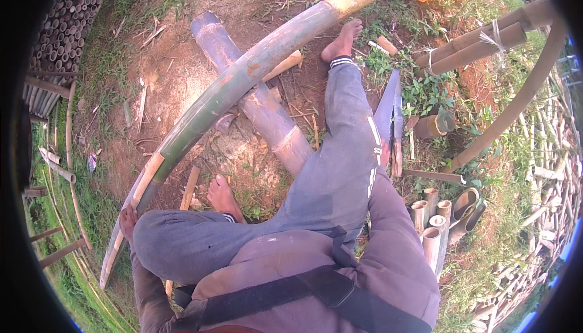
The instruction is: The person sits on the ground and uses a hand saw to cut long bamboo poles into shorter sections. They position the bamboo on a makeshift support, saw through it, and then move the cut pieces aside.
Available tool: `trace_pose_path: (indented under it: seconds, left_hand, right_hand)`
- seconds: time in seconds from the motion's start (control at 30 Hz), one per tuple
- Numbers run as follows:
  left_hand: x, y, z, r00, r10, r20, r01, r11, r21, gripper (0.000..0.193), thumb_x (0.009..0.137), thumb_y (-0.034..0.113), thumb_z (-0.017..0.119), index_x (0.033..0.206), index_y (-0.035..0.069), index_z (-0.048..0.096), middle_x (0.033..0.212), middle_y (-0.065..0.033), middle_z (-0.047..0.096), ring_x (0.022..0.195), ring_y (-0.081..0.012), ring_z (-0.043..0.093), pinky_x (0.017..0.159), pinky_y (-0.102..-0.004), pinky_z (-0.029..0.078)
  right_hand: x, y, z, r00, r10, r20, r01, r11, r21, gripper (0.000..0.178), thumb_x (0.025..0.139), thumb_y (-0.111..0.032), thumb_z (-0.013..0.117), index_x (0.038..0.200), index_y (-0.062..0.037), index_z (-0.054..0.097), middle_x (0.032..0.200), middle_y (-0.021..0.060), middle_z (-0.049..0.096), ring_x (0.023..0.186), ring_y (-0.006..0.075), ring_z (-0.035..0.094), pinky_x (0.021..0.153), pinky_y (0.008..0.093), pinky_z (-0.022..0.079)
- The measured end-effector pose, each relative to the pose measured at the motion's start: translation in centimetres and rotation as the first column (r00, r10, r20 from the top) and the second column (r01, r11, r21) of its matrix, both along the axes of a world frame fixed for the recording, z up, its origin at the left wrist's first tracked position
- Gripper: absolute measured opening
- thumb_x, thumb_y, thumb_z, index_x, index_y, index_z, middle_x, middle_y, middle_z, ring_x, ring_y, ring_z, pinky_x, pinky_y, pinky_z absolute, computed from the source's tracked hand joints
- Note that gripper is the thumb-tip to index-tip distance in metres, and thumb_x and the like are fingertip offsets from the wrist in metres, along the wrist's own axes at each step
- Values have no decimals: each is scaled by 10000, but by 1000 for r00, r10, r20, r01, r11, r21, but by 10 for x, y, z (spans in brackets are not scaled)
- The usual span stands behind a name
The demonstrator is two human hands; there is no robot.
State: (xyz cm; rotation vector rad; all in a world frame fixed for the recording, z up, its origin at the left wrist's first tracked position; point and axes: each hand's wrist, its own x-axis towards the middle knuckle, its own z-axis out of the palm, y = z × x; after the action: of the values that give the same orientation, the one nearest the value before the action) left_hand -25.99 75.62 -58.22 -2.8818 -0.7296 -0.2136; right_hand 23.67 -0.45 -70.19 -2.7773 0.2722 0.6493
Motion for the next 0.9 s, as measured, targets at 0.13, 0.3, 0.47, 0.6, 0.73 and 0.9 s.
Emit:
trace_pose_path:
  seconds: [0.13, 0.3, 0.47, 0.6, 0.73, 0.9]
  left_hand:
    - [-3, 0, -3, 1000, -21, 0, 21, 999, 26, 535, 962, 151, 681, 1487, 135, 581, 1164, -126, 640, 1078, -346, 634, 945, -485, 502]
    - [1, -2, -10, 1000, 22, -2, -22, 999, 23, 517, 953, 145, 685, 1464, 126, 606, 1163, -129, 634, 1083, -350, 631, 945, -488, 502]
    - [18, -5, -4, 996, -64, 69, 62, 998, 30, 492, 951, 139, 683, 1439, 108, 623, 1146, -135, 633, 1065, -359, 628, 942, -495, 501]
    - [15, -39, 11, 996, 32, 78, -32, 999, 3, 430, 960, 147, 670, 1388, 104, 661, 1143, -136, 637, 1064, -358, 628, 934, -496, 501]
    - [40, -43, 32, 996, 1, 91, -5, 999, 41, 415, 968, 219, 689, 1376, 143, 673, 1118, -92, 652, 1068, -319, 629, 954, -458, 506]
    - [25, -49, 34, 998, 42, 36, -44, 997, 56, 400, 973, 240, 686, 1361, 147, 676, 1143, -71, 644, 1101, -297, 632, 977, -446, 504]
  right_hand:
    - [1, 17, 8, 999, -31, 37, 30, 999, 32, 273, 949, -271, 678, 1125, -68, 629, 1068, 235, 716, 1007, 415, 678, 885, 466, 523]
    - [-12, 22, 13, 994, -68, 88, 62, 996, 66, 261, 947, -240, 685, 1116, -59, 603, 1044, 228, 707, 979, 399, 675, 867, 460, 521]
    - [-64, -24, 11, 967, -161, 199, 135, 981, 138, 254, 945, -209, 692, 1107, -50, 576, 1020, 221, 698, 951, 384, 672, 850, 453, 519]
    - [-69, -39, 81, 757, -265, 598, 30, 927, 373, 216, 928, -140, 680, 1076, -38, 561, 892, 165, 619, 842, 293, 616, 822, 423, 511]
    - [-43, -42, 161, 519, -793, 319, 13, 380, 925, 288, 908, -97, 742, 1070, -28, 515, 907, 62, 586, 700, 143, 579, 598, 294, 548]
    - [-98, 85, 262, 584, -344, 736, -554, 493, 670, 144, 1002, -26, 652, 1101, 19, 559, 994, 148, 665, 820, 165, 673, 686, 283, 599]
